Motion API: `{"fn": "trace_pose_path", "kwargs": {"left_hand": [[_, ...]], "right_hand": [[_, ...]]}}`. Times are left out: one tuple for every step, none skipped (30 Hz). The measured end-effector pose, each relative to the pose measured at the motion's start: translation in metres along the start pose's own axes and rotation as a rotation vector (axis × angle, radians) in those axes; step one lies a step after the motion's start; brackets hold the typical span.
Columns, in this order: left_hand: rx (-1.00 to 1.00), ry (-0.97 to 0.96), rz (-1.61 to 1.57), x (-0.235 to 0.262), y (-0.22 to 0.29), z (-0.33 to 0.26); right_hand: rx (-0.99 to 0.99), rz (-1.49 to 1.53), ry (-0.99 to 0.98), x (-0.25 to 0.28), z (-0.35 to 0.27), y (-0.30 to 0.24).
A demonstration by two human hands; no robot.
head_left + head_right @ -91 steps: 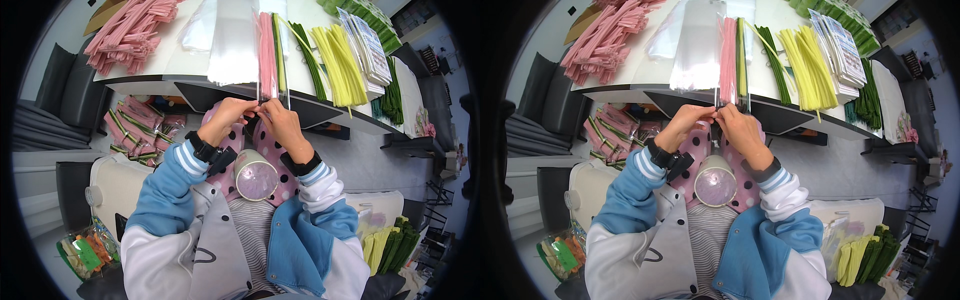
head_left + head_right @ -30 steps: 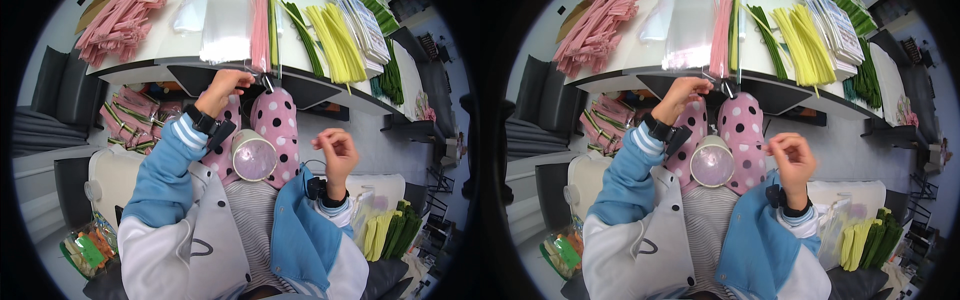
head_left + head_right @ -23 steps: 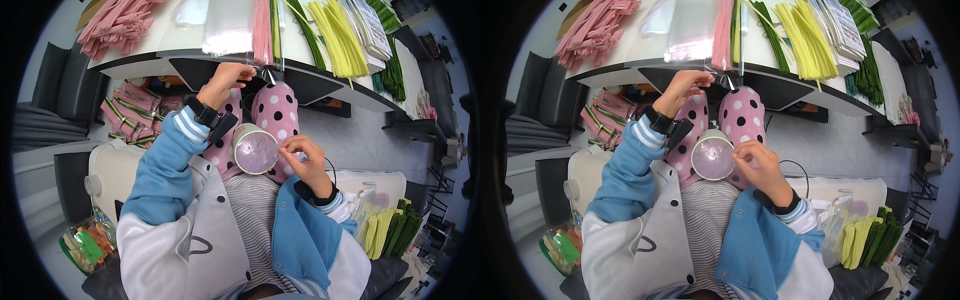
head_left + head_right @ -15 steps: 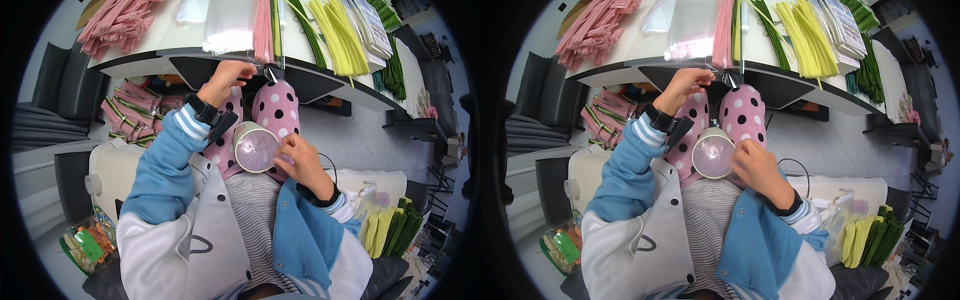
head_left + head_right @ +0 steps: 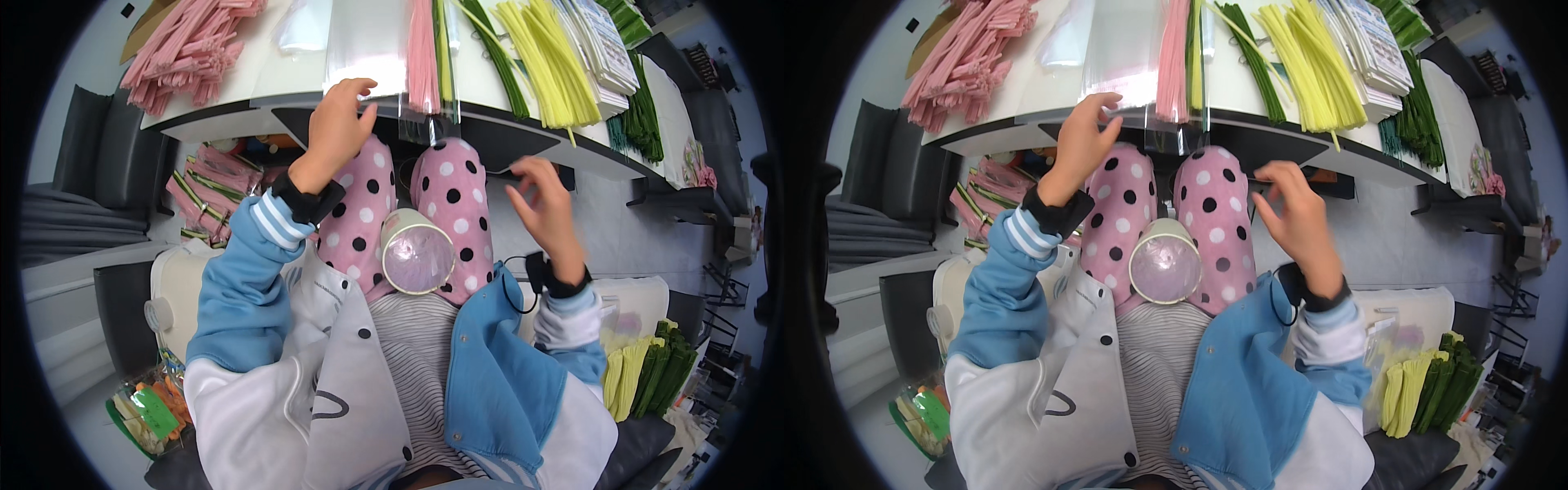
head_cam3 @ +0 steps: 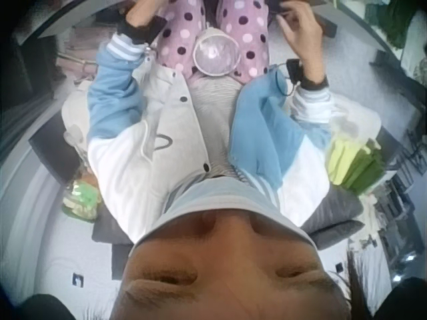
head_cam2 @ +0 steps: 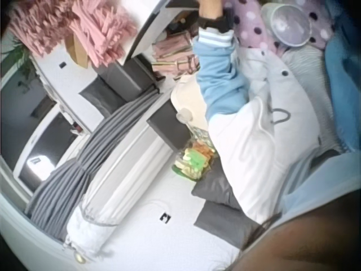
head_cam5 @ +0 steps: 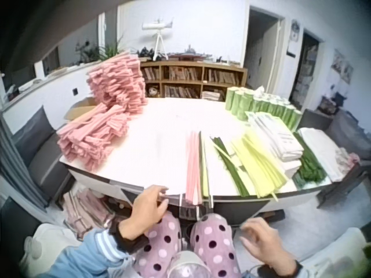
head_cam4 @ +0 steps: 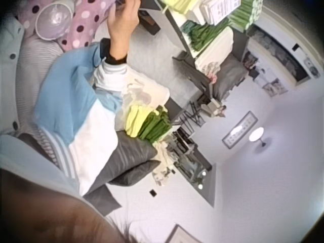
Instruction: The person gathers pink, green, and yellow decorative strips, aligns them into bundles, and secures each bundle with a rubber band. The person repeats this process multiple times, placing finished bundles aside.
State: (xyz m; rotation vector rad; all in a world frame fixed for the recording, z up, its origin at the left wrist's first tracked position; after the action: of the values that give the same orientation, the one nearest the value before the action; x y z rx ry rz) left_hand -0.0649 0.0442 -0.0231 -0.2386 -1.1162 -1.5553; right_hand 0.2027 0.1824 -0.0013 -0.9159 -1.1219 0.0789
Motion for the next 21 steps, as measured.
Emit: {"fn": "trace_pose_path", "kwargs": {"left_hand": [[-0.239,0.037,0.2,0.001,0.015,0.002],[-0.281,-0.083,0.247,-0.01,0.018,0.003],[-0.352,-0.162,0.298,-0.019,0.022,0.005],[-0.434,-0.184,0.301,-0.026,0.028,0.007],[-0.539,-0.152,0.326,-0.029,0.036,0.008],[-0.596,-0.171,0.327,-0.031,0.039,0.009],[-0.653,-0.188,0.329,-0.032,0.042,0.011],[-0.722,-0.159,0.316,-0.028,0.046,0.013],[-0.797,-0.12,0.292,-0.022,0.05,0.016],[-0.837,-0.111,0.274,-0.016,0.053,0.022],[-0.807,-0.104,0.208,-0.007,0.055,0.031],[-0.77,-0.061,0.178,0.005,0.057,0.043],[-0.733,-0.016,0.143,0.02,0.061,0.058],[-0.667,0.033,0.057,0.038,0.063,0.077],[-0.573,0.085,-0.096,0.056,0.065,0.1],[-0.531,0.176,-0.198,0.076,0.07,0.125],[-0.521,0.236,-0.204,0.095,0.075,0.152],[-0.582,0.274,-0.175,0.115,0.083,0.181],[-0.579,0.267,-0.253,0.13,0.089,0.208],[-0.523,0.222,-0.401,0.142,0.09,0.232],[-0.405,0.166,-0.389,0.15,0.088,0.251]], "right_hand": [[0.074,-0.075,0.102,-0.011,0.012,0.002],[0.196,-0.17,0.153,-0.024,0.022,-0.001],[0.303,-0.267,0.186,-0.039,0.032,-0.003],[0.36,-0.261,0.212,-0.051,0.042,-0.004],[0.403,-0.262,0.217,-0.062,0.052,-0.005],[0.446,-0.27,0.226,-0.068,0.06,-0.006],[0.544,-0.24,0.315,-0.068,0.065,-0.011],[0.578,-0.273,0.29,-0.07,0.071,-0.014],[0.659,-0.248,0.348,-0.064,0.072,-0.021],[0.704,-0.195,0.387,-0.054,0.076,-0.029],[0.663,-0.112,0.37,-0.041,0.084,-0.036],[0.54,-0.035,0.323,-0.025,0.097,-0.04],[0.435,0.083,0.31,-0.004,0.11,-0.048],[0.456,0.159,0.364,0.021,0.124,-0.064],[0.492,0.189,0.402,0.045,0.139,-0.084],[0.491,0.269,0.38,0.069,0.157,-0.102],[0.472,0.29,0.349,0.092,0.178,-0.12],[0.502,0.359,0.352,0.114,0.198,-0.138],[0.543,0.446,0.315,0.133,0.215,-0.155],[0.576,0.523,0.318,0.148,0.231,-0.168],[0.508,0.475,0.331,0.158,0.247,-0.177]]}}
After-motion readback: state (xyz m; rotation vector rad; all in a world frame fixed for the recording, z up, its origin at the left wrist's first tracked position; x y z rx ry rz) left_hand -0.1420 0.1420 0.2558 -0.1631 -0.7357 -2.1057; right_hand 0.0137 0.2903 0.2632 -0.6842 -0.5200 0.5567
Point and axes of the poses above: each hand's wrist, its own z-axis towards the middle knuckle, its own x-axis out of the back of the hand, y = z × x, the point moved 6 cm from there along z, towards the middle knuckle, and after that the axes turned 10 degrees about -x, right-handed, at the moved point
